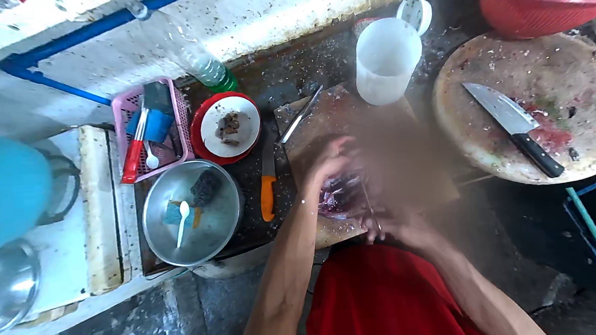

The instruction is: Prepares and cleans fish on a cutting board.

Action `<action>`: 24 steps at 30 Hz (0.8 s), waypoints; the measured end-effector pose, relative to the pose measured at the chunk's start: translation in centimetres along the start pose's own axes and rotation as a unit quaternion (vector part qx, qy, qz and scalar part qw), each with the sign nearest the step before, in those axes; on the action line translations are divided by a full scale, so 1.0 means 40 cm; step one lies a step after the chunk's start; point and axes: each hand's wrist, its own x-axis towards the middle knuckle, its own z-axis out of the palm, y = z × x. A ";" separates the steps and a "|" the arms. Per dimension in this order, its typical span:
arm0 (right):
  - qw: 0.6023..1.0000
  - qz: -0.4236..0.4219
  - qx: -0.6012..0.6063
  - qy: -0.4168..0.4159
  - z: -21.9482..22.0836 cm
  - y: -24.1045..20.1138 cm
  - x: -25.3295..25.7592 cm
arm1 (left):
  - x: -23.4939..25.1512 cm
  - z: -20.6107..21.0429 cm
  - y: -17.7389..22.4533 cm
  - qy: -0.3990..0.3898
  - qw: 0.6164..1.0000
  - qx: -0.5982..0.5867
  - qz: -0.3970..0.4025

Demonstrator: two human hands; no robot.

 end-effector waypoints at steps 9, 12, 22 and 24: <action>0.905 0.001 0.294 0.308 -0.096 -0.040 0.064 | 0.018 -0.031 -0.017 -0.082 0.973 0.216 0.001; 0.965 -0.047 0.130 0.221 -0.140 -0.135 0.017 | -0.024 -0.032 0.014 -0.093 0.991 0.094 0.005; 0.759 0.154 -0.632 0.028 -0.354 -0.718 0.357 | -0.210 0.085 0.166 0.013 0.991 -0.109 0.082; 0.736 0.245 -0.631 0.028 -0.330 -0.761 0.477 | -0.231 0.088 0.153 0.084 0.987 -0.129 0.035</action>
